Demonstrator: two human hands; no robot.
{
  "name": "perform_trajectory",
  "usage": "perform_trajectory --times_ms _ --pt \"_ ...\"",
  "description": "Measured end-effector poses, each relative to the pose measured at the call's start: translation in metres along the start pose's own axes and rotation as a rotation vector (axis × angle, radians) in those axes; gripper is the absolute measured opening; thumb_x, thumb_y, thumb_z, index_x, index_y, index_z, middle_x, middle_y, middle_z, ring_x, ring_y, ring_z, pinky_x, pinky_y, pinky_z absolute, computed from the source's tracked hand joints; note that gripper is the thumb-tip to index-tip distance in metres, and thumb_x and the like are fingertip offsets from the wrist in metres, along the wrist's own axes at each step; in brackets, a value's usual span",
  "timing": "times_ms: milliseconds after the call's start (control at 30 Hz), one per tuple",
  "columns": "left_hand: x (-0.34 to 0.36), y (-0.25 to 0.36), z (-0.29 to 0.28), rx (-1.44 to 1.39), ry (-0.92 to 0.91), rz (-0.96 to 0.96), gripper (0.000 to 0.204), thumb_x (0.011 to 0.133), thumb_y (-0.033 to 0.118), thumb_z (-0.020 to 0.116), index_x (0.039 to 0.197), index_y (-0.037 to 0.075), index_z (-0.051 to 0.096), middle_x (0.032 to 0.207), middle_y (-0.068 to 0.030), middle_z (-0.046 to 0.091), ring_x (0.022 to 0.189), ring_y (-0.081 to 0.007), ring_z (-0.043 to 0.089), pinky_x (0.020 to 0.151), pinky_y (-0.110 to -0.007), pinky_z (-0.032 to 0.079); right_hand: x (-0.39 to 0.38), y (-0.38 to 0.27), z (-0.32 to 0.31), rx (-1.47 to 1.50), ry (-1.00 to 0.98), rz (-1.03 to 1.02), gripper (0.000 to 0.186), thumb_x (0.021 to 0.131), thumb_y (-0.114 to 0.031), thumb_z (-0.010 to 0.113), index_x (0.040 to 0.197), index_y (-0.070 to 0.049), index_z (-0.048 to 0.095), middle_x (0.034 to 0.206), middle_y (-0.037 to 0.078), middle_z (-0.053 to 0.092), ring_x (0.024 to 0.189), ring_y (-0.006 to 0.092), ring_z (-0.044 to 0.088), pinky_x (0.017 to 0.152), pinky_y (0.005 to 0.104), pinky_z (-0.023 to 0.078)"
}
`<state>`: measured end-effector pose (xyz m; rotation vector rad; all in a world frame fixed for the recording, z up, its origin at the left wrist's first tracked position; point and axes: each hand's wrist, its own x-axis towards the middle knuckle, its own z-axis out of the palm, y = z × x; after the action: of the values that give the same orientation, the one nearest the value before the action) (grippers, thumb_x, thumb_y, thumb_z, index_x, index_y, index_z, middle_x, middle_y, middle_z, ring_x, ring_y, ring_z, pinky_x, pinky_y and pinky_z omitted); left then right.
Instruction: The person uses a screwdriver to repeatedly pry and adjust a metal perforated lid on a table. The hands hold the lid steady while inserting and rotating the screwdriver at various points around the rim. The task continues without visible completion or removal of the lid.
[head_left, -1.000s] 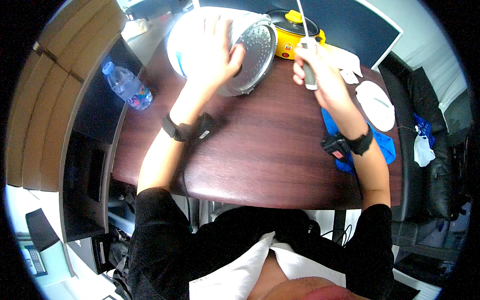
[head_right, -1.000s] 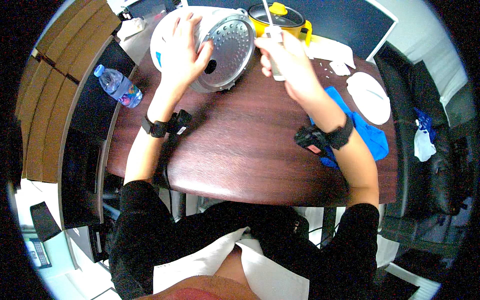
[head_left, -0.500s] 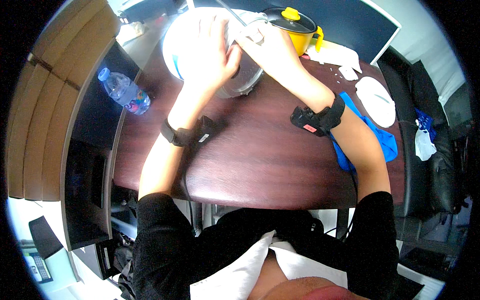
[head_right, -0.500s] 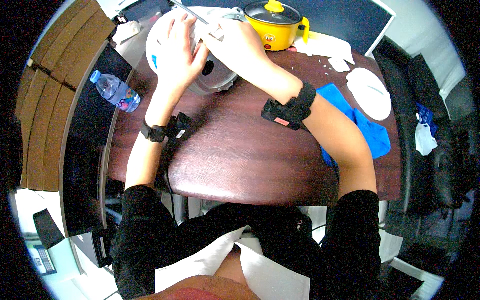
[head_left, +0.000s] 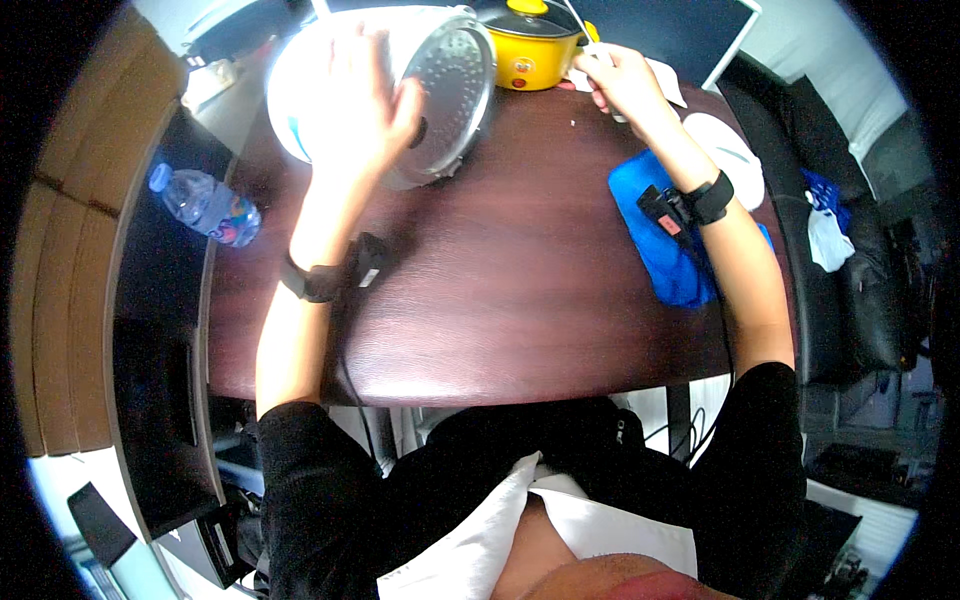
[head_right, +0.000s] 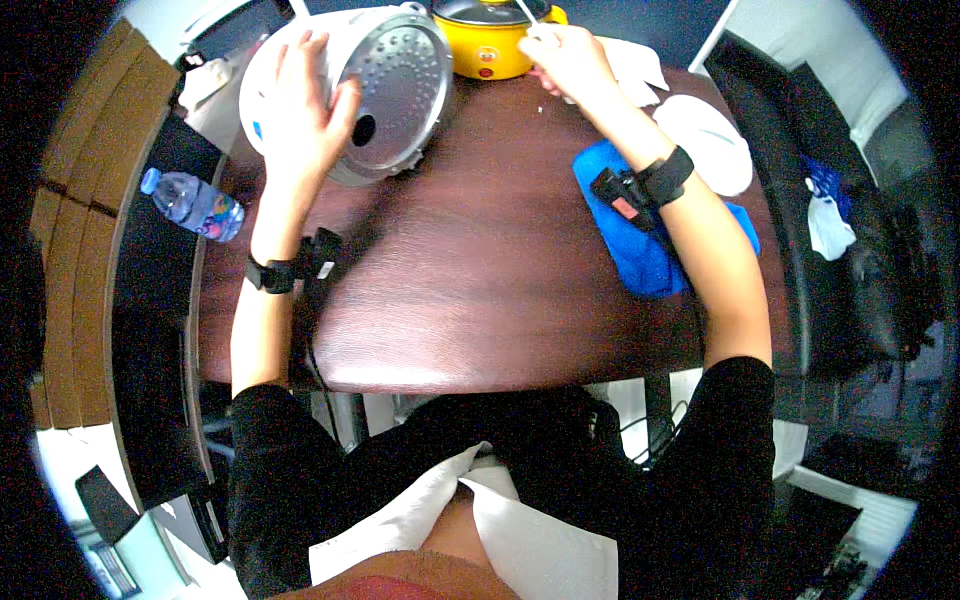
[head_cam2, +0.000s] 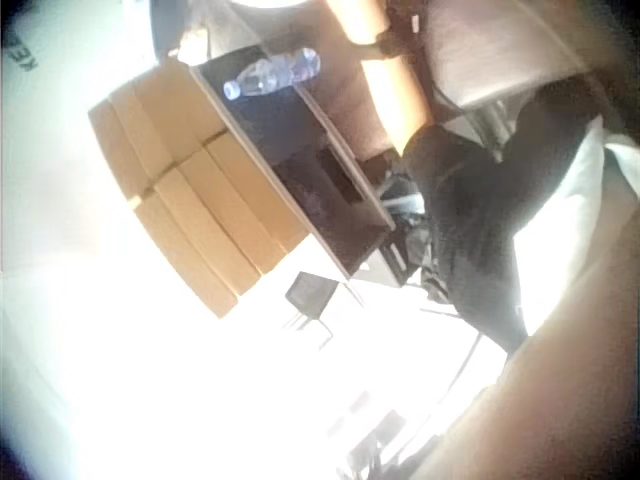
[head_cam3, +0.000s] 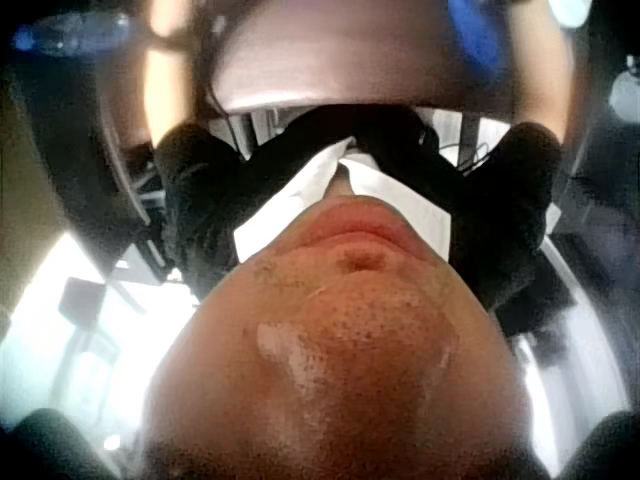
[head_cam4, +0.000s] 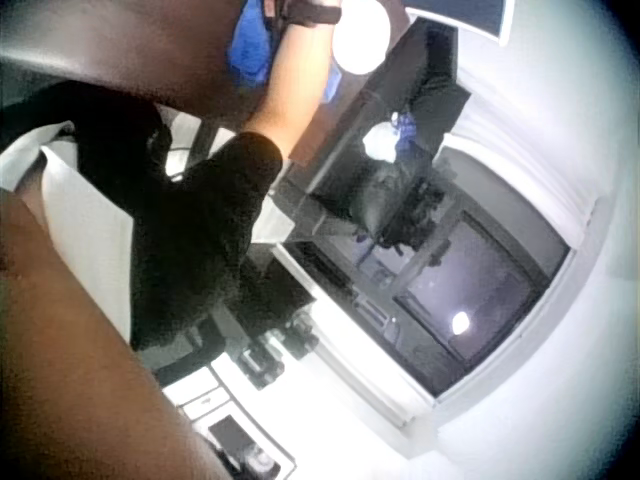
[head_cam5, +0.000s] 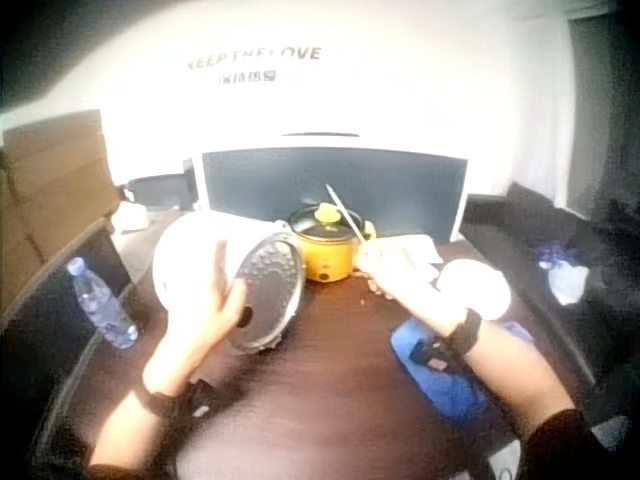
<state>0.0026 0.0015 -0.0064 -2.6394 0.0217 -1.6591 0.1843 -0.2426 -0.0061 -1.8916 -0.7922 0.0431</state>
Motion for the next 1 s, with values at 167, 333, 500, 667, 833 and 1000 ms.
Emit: perform_trajectory --times_ms 167,333,500,667,833,1000 --pt "0.002 0.004 0.001 -0.023 -0.018 -0.027 0.053 0.08 0.027 0.065 0.128 0.01 0.052 0.133 -0.014 0.052 0.128 -0.0356 0.043 0.105 -0.051 0.027 0.01 0.092 -0.05 -0.274 -0.173 0.419 0.029 0.083 -0.029 0.064 0.066 -0.008 0.053 0.052 0.002 0.052 0.04 0.0118 0.049 0.038 0.0265 0.041" --pt "0.001 0.002 -0.002 -0.045 -0.035 -0.023 0.054 0.08 0.027 0.065 0.129 0.009 0.052 0.133 -0.0136 0.052 0.128 -0.0353 0.042 0.107 -0.05 0.027 0.02 0.108 -0.048 -0.258 -0.231 0.544 0.03 0.081 -0.028 0.065 0.063 -0.008 0.053 0.052 0.003 0.051 0.041 0.0144 0.05 0.038 0.0312 0.042" --pt "0.002 0.002 -0.004 -0.031 -0.039 -0.004 0.055 0.079 0.025 0.065 0.129 0.01 0.052 0.134 -0.0126 0.052 0.129 -0.0352 0.042 0.108 -0.049 0.027 0.014 0.091 -0.036 -0.076 -0.251 0.656 0.02 0.081 -0.023 0.067 0.07 -0.008 0.057 0.056 0.001 0.052 0.044 0.0138 0.05 0.039 0.0301 0.042" --pt "0.002 0.005 -0.005 -0.017 -0.048 -0.026 0.055 0.079 0.025 0.066 0.13 0.01 0.051 0.134 -0.0132 0.052 0.129 -0.0355 0.041 0.108 -0.048 0.027 0.004 0.083 -0.035 0.198 -0.191 0.69 0.016 0.09 -0.022 0.063 0.081 -0.009 0.059 0.062 -0.004 0.052 0.048 0.0075 0.049 0.04 0.0239 0.04" --pt "0.001 0.002 -0.004 -0.053 -0.051 -0.028 0.056 0.079 0.026 0.065 0.13 0.009 0.05 0.134 -0.0144 0.051 0.13 -0.0364 0.04 0.108 -0.049 0.026 -0.008 0.067 -0.034 0.449 -0.053 0.554 0.015 0.092 -0.022 0.061 0.09 -0.007 0.06 0.066 -0.004 0.053 0.053 0.0071 0.05 0.046 0.0238 0.042" --pt "-0.002 0.0 -0.007 0.012 -0.078 -0.011 0.056 0.079 0.024 0.066 0.127 0.002 0.049 0.133 -0.0217 0.049 0.127 -0.041 0.042 0.108 -0.048 0.031 -0.018 0.036 -0.014 0.558 0.014 0.339 0.018 0.09 -0.024 0.063 0.089 -0.005 0.063 0.066 0.0 0.057 0.056 0.0124 0.057 0.052 0.0261 0.048"
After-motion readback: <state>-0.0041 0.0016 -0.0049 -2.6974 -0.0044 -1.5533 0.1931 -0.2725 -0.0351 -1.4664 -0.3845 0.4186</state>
